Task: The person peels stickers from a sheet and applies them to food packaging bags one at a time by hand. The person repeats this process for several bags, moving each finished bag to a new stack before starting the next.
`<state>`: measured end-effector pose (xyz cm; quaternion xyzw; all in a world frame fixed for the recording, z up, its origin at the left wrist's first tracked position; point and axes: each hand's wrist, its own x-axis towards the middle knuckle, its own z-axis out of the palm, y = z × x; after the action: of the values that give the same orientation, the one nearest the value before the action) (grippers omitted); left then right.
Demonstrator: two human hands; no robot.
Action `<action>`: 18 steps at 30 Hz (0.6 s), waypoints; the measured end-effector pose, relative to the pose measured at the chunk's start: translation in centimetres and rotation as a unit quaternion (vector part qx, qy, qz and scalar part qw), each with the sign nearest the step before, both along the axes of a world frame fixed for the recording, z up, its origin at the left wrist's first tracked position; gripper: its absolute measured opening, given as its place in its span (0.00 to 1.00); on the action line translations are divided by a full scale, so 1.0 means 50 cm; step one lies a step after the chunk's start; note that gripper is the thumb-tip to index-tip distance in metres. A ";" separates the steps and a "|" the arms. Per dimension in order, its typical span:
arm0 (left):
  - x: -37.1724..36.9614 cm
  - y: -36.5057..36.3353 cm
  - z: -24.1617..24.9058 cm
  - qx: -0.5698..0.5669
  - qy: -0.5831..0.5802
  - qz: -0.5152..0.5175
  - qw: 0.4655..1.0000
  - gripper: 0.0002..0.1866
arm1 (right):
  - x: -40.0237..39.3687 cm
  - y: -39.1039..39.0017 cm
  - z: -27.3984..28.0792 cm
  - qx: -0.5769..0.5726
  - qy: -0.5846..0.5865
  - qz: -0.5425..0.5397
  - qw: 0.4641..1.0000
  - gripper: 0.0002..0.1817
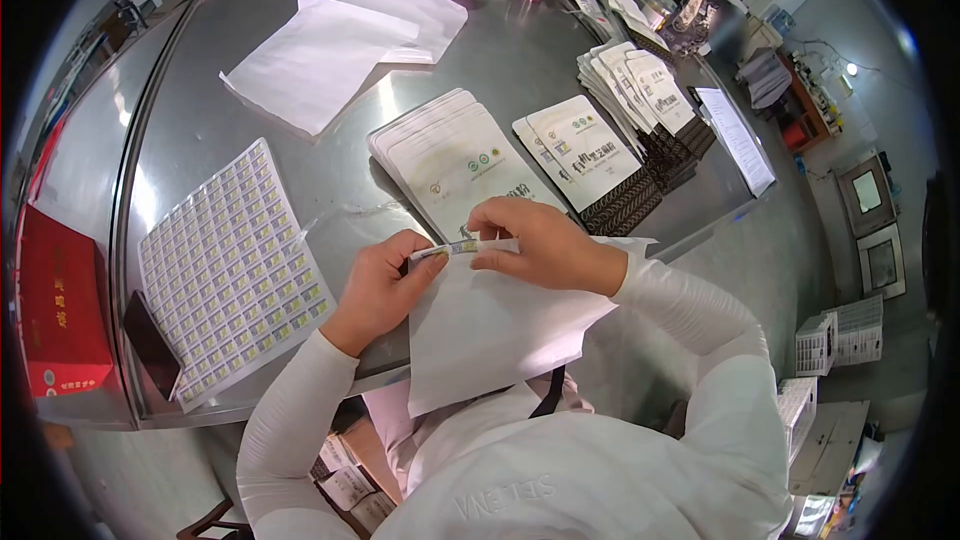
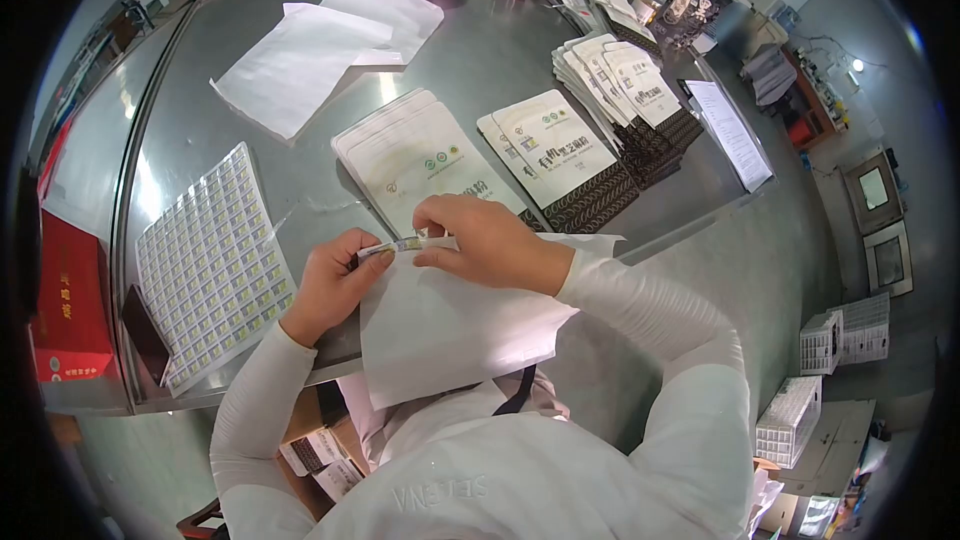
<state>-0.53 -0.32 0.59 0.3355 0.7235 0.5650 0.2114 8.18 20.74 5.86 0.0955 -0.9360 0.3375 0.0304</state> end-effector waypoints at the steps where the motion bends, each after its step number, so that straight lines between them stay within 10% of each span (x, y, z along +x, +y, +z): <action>1: 0.000 0.001 -0.003 0.007 -0.002 0.001 1.000 0.09 | -0.001 -0.003 -0.002 -0.012 0.000 -0.002 1.000 0.11; 9: -0.004 -0.002 -0.001 -0.012 -0.019 -0.004 1.000 0.08 | -0.021 -0.006 -0.021 -0.128 0.083 -0.015 0.988 0.05; 18: 0.005 0.003 -0.006 -0.018 0.186 -0.032 0.982 0.05 | -0.146 0.044 -0.044 -0.033 -0.135 -0.030 0.990 0.08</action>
<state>-0.29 -0.16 0.28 0.4533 0.7495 0.4726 0.0974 0.89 22.93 3.68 0.0200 -0.9222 0.3771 -0.0833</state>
